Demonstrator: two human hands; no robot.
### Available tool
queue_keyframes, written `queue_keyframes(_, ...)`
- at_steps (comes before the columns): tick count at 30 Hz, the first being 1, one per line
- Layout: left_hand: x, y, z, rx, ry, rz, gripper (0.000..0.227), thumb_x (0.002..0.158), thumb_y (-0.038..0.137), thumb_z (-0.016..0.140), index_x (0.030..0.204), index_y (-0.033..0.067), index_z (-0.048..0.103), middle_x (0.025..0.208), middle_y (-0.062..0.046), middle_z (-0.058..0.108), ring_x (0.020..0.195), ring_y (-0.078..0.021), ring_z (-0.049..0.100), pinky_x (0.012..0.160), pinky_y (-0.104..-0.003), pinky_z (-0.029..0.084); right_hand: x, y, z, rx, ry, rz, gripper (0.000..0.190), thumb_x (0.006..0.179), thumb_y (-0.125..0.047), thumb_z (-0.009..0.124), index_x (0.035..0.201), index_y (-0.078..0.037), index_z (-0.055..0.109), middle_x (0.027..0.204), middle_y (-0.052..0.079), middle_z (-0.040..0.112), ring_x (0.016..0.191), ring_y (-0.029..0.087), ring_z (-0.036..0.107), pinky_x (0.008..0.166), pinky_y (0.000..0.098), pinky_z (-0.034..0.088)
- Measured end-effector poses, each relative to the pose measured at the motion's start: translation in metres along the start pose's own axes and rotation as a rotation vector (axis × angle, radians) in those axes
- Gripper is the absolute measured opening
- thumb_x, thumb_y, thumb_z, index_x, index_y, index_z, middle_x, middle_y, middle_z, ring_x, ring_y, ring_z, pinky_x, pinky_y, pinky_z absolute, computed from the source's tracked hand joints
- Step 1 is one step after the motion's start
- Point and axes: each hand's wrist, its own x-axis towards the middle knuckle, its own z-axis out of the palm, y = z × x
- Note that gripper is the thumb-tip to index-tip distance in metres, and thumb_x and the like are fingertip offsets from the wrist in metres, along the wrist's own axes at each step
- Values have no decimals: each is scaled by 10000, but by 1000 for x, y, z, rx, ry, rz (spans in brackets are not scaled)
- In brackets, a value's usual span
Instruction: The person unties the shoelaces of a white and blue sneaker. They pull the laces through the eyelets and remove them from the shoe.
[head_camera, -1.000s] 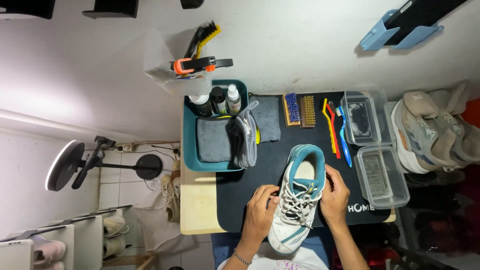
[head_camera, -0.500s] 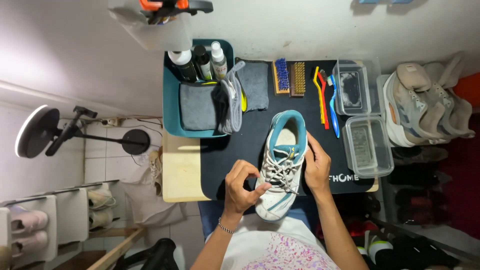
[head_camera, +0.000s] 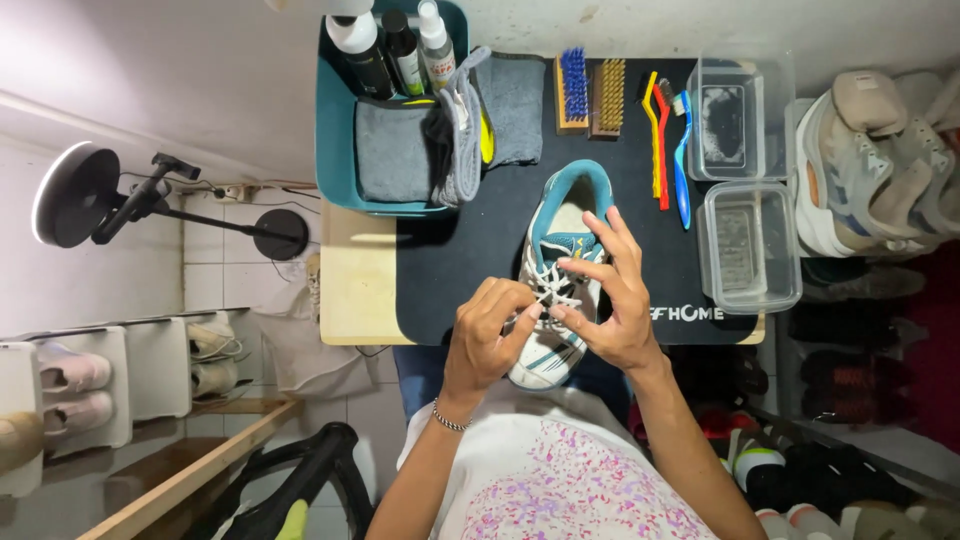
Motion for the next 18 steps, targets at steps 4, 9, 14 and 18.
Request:
queue_keyframes(4,4,9,-5,13,-35,-17,182,995,139,634,824,76,635,744,-55,634,674,-249,597,618,-317,536,6,-1,-4,15,-33,-16,403,864,-380,806,1189,-154,737,1596,225,413,1558,488,184,1249,577,176)
queue_keyframes(9,-4,8,-4,-63,-70,-83,237,1005,149,607,790,51,615,872,-104,726,801,-280,679,697,-342,564,2,4,-1,-17,11,9,137,878,-180,809,1014,-171,803,1585,249,442,1545,475,241,1245,554,236)
queue_keyframes(14,-16,7,-9,-168,-49,-161,311,1029,193,572,750,57,562,969,-124,768,892,-291,718,750,-356,572,-3,9,3,10,66,46,111,877,-114,817,986,-129,802,1563,257,472,1536,447,284,1246,513,270)
queue_keyframes(18,-27,1,-13,-223,16,-119,357,995,213,592,674,73,522,952,-132,787,836,-300,735,668,-352,576,-2,15,6,18,127,38,72,874,-58,812,941,-74,793,1531,262,508,1522,449,309,1235,493,304)
